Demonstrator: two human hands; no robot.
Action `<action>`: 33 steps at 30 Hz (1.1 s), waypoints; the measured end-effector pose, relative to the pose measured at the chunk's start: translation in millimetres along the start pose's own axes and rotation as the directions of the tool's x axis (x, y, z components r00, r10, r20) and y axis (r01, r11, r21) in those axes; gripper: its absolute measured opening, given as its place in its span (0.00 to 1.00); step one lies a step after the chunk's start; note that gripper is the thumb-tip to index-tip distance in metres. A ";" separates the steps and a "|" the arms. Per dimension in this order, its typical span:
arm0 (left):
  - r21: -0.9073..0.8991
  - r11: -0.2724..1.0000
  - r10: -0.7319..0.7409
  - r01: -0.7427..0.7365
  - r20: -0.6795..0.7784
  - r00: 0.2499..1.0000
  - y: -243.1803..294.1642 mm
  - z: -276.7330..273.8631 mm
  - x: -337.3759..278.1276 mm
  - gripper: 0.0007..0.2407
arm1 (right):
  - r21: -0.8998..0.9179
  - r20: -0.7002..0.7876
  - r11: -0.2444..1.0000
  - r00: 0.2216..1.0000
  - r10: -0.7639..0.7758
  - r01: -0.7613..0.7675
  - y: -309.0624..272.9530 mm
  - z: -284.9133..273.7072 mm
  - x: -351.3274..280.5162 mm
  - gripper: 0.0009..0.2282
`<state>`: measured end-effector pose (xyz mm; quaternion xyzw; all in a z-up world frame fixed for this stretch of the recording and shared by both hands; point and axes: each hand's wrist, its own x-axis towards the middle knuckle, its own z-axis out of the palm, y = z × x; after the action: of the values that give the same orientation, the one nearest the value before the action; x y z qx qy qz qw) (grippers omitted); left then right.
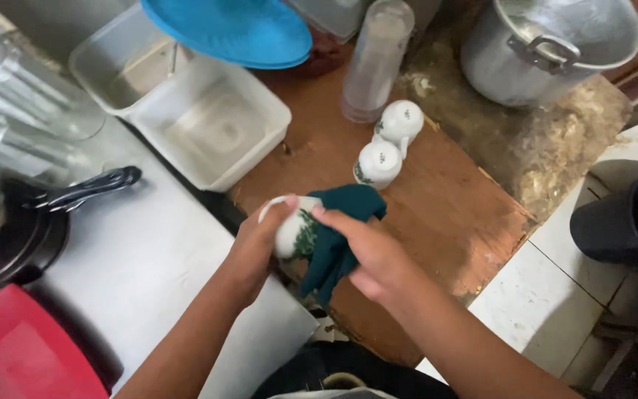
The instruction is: Wiping and drying various cups and bowls with a cloth at a counter.
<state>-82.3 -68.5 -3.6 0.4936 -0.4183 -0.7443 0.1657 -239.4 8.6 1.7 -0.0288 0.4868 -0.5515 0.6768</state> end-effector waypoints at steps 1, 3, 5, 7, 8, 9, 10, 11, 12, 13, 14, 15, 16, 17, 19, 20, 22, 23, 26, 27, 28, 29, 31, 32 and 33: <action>0.004 1.000 -0.015 0.015 0.006 1.000 -0.9 2.2 4.1 0.21 | 0.010 -0.012 1.000 1.000 0.006 -0.006 -4.6 0.5 -4.0 0.20; -0.240 0.962 -0.110 0.127 0.081 0.991 -0.9 6.6 15.0 0.25 | -0.281 -0.003 0.958 0.998 -0.058 0.055 -15.6 1.7 -10.1 0.20; -0.237 0.953 -0.159 0.188 0.134 0.978 12.3 16.4 12.2 0.23 | -0.272 -0.028 0.960 0.996 -0.079 0.069 -16.9 -11.8 -1.3 0.19; -0.236 0.940 -0.209 0.248 0.178 0.962 15.2 23.8 12.6 0.22 | -0.266 -0.047 0.961 0.995 -0.091 0.076 -19.5 -22.2 1.6 0.18; -0.151 0.963 -0.189 0.223 0.212 0.959 11.1 26.2 15.1 0.21 | -0.218 -0.049 0.976 0.998 -0.033 0.022 -21.3 -26.1 0.7 0.19; -0.067 0.979 -0.168 0.190 0.248 0.954 7.9 29.0 18.0 0.20 | -0.172 -0.044 0.985 0.999 0.023 -0.031 -24.4 -30.0 0.4 0.19; -0.064 0.979 -0.171 0.192 0.247 0.954 2.5 31.3 20.0 0.20 | -0.169 -0.044 0.985 0.999 0.024 -0.031 -22.7 -32.0 -2.0 0.19; -0.109 0.983 -0.115 0.149 0.271 0.956 -0.7 33.2 24.1 0.19 | -0.126 -0.055 0.992 0.998 -0.002 -0.005 -22.7 -33.4 -2.8 0.19; -0.154 0.982 -0.058 0.107 0.293 0.954 -3.7 35.7 28.2 0.19 | -0.083 -0.066 0.996 0.997 -0.028 0.023 -22.9 -35.0 -3.7 0.19; -0.143 0.984 -0.059 0.106 0.302 0.952 -5.3 37.9 30.9 0.19 | -0.074 -0.071 0.997 0.997 -0.038 0.033 -23.2 -36.0 -4.2 0.19; -0.149 0.978 -0.111 0.146 0.223 0.968 -7.1 40.4 33.8 0.18 | -0.121 -0.080 0.992 0.995 -0.050 0.040 -23.4 -37.3 -4.6 0.20; -0.159 0.969 -0.169 0.191 0.143 0.975 -10.3 41.9 35.0 0.18 | -0.167 -0.093 0.985 0.994 -0.057 0.041 -21.8 -38.2 -6.0 0.21; -0.148 0.969 -0.174 0.196 0.150 0.973 -10.9 43.6 34.4 0.18 | -0.157 -0.100 0.987 0.993 -0.062 0.045 -18.5 -41.0 -6.9 0.21; -0.229 0.955 -0.152 0.188 0.166 0.974 -10.0 46.4 36.1 0.17 | -0.238 -0.092 0.968 0.990 -0.110 0.085 -17.7 -44.3 -6.4 0.23; -0.300 0.937 -0.128 0.180 0.186 0.974 -11.1 51.6 38.3 0.17 | -0.313 -0.084 0.941 0.983 -0.164 0.130 -20.4 -47.9 -7.4 0.25; -0.392 0.894 -0.171 0.219 0.154 0.973 -13.3 53.6 38.9 0.17 | -0.357 -0.077 0.930 0.989 -0.123 0.087 -23.7 -48.1 -8.9 0.26; -0.480 0.840 -0.223 0.253 0.119 0.968 -22.1 55.3 41.7 0.17 | -0.397 -0.069 0.917 0.995 -0.073 0.039 -25.2 -51.0 -4.9 0.27; -0.465 0.860 -0.150 0.208 0.159 0.976 -27.9 55.9 45.7 0.16 | -0.393 -0.094 0.915 0.986 -0.135 0.088 -24.1 -54.2 0.1 0.24; -0.329 0.917 -0.191 0.225 0.134 0.972 -21.7 64.8 46.5 0.17 | -0.333 -0.159 0.936 0.972 -0.174 0.113 -28.3 -58.4 3.0 0.21; -0.205 0.933 -0.291 0.296 0.056 0.955 -15.4 69.5 45.4 0.19 | -0.276 -0.200 0.957 0.968 -0.153 0.094 -31.5 -59.1 1.5 0.20; -0.202 0.933 -0.293 0.299 0.059 0.954 -18.4 69.6 49.0 0.19 | -0.273 -0.204 0.957 0.967 -0.153 0.094 -30.2 -64.5 4.0 0.20; -0.198 0.953 -0.216 0.231 0.094 0.972 -21.8 69.2 52.2 0.19 | -0.283 -0.204 0.955 0.967 -0.150 0.089 -28.3 -69.8 6.5 0.19; -0.193 0.967 -0.139 0.164 0.134 0.981 -20.8 71.2 55.1 0.20 | -0.290 -0.209 0.953 0.966 -0.150 0.085 -27.6 -75.6 8.8 0.18; -0.148 0.984 -0.079 0.104 0.166 0.983 -16.1 73.4 54.7 0.21 | -0.162 -0.185 0.984 0.978 -0.097 0.067 -28.7 -75.8 8.6 0.18; -0.106 0.994 -0.020 0.041 0.196 0.980 -12.0 74.6 52.9 0.23 | -0.035 -0.151 0.999 0.988 -0.045 0.040 -29.1 -75.2 8.2 0.18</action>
<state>-169.6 -61.9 -32.4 0.4148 -0.3836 -0.8133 0.1393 -313.0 28.4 -26.1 -0.0079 0.5448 -0.5588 0.6252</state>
